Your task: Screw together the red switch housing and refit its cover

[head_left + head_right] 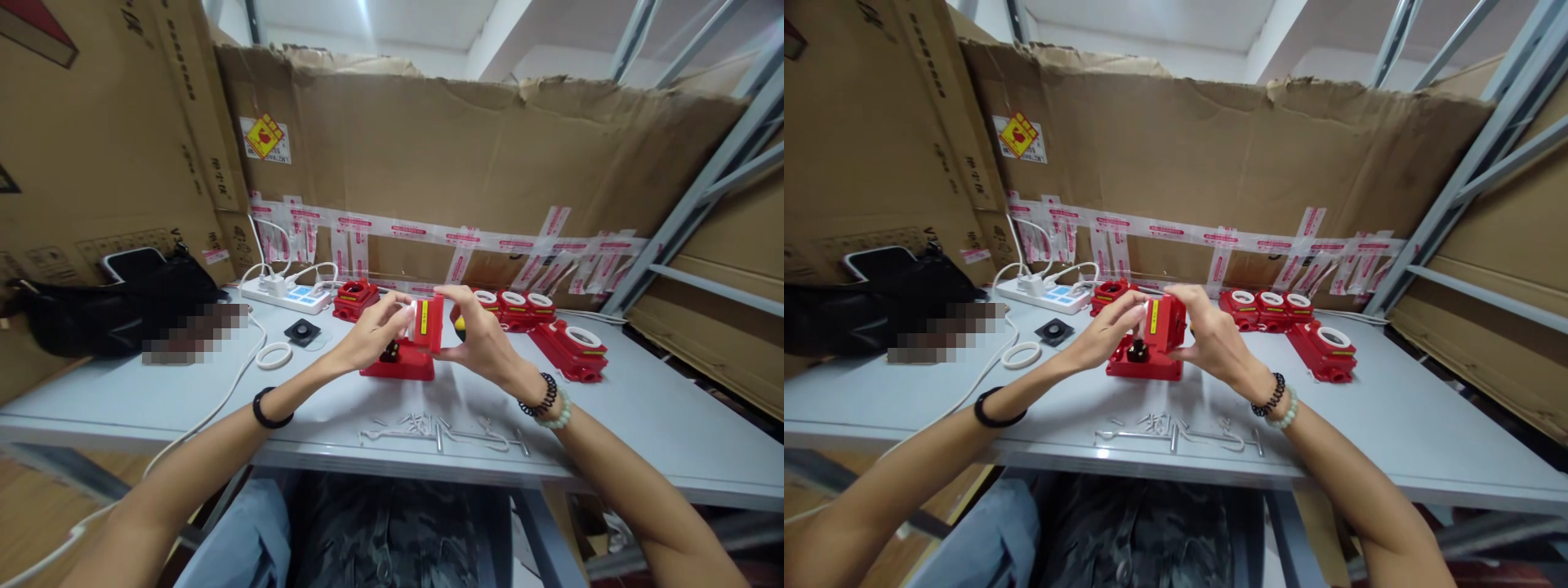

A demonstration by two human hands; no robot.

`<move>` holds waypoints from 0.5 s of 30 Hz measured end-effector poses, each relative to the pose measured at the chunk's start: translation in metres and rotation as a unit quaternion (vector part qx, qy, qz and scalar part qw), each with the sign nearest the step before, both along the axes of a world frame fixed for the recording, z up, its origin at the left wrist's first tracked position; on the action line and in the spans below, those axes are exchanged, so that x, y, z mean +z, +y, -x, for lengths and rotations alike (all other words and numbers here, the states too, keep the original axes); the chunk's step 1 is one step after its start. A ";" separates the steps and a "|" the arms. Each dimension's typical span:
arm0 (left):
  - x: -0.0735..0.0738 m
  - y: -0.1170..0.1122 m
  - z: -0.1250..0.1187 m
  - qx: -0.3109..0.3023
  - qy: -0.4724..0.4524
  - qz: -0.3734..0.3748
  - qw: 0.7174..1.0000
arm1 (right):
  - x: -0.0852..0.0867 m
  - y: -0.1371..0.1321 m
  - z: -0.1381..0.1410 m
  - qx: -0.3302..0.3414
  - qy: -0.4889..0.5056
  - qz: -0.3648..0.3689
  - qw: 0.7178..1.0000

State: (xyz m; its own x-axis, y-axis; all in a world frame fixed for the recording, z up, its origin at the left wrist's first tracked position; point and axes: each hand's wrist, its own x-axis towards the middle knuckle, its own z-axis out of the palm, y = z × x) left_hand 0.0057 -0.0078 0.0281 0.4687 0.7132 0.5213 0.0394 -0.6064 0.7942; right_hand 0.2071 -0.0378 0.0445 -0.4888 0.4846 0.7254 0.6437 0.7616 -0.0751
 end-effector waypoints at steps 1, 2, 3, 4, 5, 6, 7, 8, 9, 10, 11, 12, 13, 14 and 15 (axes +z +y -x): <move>-0.001 0.001 -0.001 0.002 0.001 0.034 0.999 | -0.001 0.000 0.001 0.004 -0.023 -0.024 0.999; -0.002 0.001 -0.001 -0.004 0.005 0.066 0.998 | -0.001 0.000 0.001 0.008 -0.038 -0.041 0.998; -0.003 0.002 0.000 -0.011 0.013 0.087 0.996 | -0.002 0.000 0.001 0.010 -0.044 -0.051 0.998; -0.004 0.003 0.000 -0.010 0.022 0.088 0.996 | -0.002 0.000 0.001 0.010 -0.039 -0.053 0.998; -0.004 0.003 0.002 -0.003 0.030 0.065 0.997 | -0.003 0.001 0.001 0.010 -0.026 -0.048 0.998; -0.005 0.003 0.003 0.007 0.033 0.018 0.999 | -0.003 0.001 0.001 0.009 -0.008 -0.037 0.999; -0.005 0.003 0.005 0.013 0.032 -0.040 0.999 | -0.003 0.002 0.000 0.008 0.009 -0.022 1.000; -0.004 0.003 0.006 0.009 0.029 -0.098 0.995 | -0.003 0.002 0.000 0.008 0.025 -0.006 1.000; -0.004 0.002 0.007 -0.003 0.024 -0.145 0.989 | -0.003 0.003 -0.001 0.011 0.040 0.009 0.999; -0.004 0.002 0.008 -0.021 0.020 -0.177 0.984 | -0.003 0.003 -0.001 0.015 0.053 0.024 0.998; -0.003 0.002 0.008 -0.036 0.018 -0.196 0.980 | -0.003 0.003 -0.001 0.021 0.064 0.036 0.997; -0.002 0.003 0.009 -0.043 0.014 -0.205 0.978 | -0.003 0.003 -0.001 0.026 0.072 0.046 0.996; -0.002 0.004 0.010 -0.046 0.011 -0.210 0.977 | -0.002 0.003 -0.001 0.030 0.079 0.055 0.995; -0.001 0.005 0.011 -0.045 0.008 -0.211 0.976 | -0.002 0.002 -0.001 0.034 0.083 0.060 0.994; -0.001 0.005 0.011 -0.042 0.007 -0.208 0.977 | -0.002 0.002 -0.001 0.035 0.085 0.062 0.994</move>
State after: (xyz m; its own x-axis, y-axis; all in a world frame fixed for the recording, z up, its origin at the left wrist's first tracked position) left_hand -0.0056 -0.0024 0.0276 0.5265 0.3990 0.7507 -0.0154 -0.8784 0.4777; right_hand 0.2086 -0.0356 0.0425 -0.3998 0.5442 0.7376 0.5585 0.7827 -0.2747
